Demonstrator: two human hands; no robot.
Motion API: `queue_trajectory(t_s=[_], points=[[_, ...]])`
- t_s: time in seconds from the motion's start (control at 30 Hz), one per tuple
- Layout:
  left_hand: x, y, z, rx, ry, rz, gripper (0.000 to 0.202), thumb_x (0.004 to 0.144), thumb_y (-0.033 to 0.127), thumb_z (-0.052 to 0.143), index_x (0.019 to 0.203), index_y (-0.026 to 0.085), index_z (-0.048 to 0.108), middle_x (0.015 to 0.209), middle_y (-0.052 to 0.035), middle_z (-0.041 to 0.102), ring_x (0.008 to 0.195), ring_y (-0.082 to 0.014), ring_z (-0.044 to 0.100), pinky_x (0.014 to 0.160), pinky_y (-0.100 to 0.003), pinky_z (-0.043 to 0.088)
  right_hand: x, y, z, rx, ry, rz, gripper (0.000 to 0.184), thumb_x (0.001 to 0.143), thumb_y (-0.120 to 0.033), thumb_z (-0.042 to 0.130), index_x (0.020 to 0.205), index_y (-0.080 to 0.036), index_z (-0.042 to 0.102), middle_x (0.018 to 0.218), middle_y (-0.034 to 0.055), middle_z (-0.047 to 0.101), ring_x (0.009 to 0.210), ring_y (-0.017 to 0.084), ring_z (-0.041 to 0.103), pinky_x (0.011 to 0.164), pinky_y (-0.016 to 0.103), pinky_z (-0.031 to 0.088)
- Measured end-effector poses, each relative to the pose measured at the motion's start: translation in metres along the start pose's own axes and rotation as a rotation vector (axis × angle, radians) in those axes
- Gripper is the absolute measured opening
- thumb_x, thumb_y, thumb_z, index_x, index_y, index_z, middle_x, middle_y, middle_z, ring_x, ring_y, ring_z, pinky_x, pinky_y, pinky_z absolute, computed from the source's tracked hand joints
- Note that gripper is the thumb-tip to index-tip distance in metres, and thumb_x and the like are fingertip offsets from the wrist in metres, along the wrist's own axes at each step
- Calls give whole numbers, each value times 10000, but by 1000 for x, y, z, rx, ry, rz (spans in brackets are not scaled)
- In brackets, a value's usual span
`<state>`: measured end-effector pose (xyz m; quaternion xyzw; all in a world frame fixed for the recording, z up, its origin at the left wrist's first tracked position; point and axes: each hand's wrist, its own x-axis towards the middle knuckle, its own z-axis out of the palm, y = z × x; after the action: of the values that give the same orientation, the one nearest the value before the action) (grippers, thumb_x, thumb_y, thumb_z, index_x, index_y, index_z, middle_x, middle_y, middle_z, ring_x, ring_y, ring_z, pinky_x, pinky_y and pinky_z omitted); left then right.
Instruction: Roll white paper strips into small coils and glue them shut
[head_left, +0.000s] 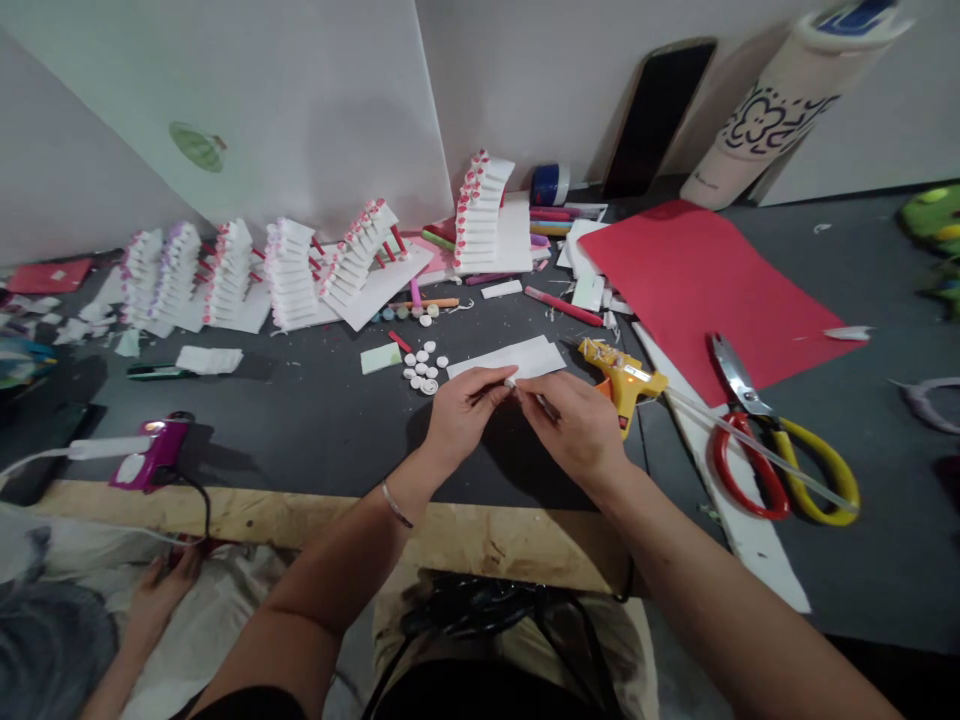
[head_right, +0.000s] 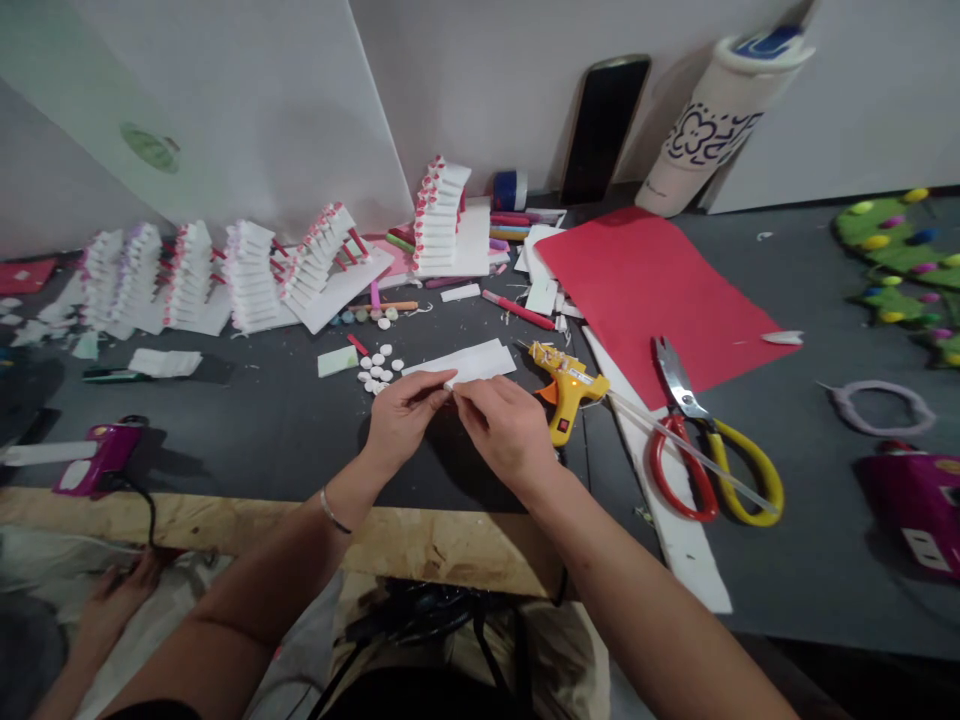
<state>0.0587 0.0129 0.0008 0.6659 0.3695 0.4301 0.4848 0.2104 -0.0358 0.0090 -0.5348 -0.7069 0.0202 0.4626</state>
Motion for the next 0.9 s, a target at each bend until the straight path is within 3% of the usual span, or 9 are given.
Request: queue_trajectory(t_s=[0.2,0.47,0.67,0.9], points=[[0,1,0,63,49,40,203,832,379,687,912,202,746,891,-48,746,757,-151,696,704,-272,585,-1,1,0,16,0,44,123,916,-190,553,862,-212,662,708,28,698,634,155,632,631,268,487],[0,3,0,-21,81,6,270,765,443,741,783,177,697,746,-13,686,621,-116,644,596,-234,540,1,-1,-3,280,-65,305,128,893,-290,588,871,-224,694,811,22,738,704,153,689,648,254,520],[5,3,-6,-47,-28,-31,336,719,488,767,711,172,650,660,12,606,560,-100,565,527,-223,469,5,4,-6,578,-219,549,268,832,-453,651,868,-195,713,655,-3,673,478,99,541,463,228,438],[7,3,-11,111,-78,51,316,744,484,749,756,177,675,706,-8,630,620,-113,568,561,-225,461,3,7,-1,626,-231,591,311,836,-493,626,837,-184,666,631,-13,629,488,90,511,470,221,422]])
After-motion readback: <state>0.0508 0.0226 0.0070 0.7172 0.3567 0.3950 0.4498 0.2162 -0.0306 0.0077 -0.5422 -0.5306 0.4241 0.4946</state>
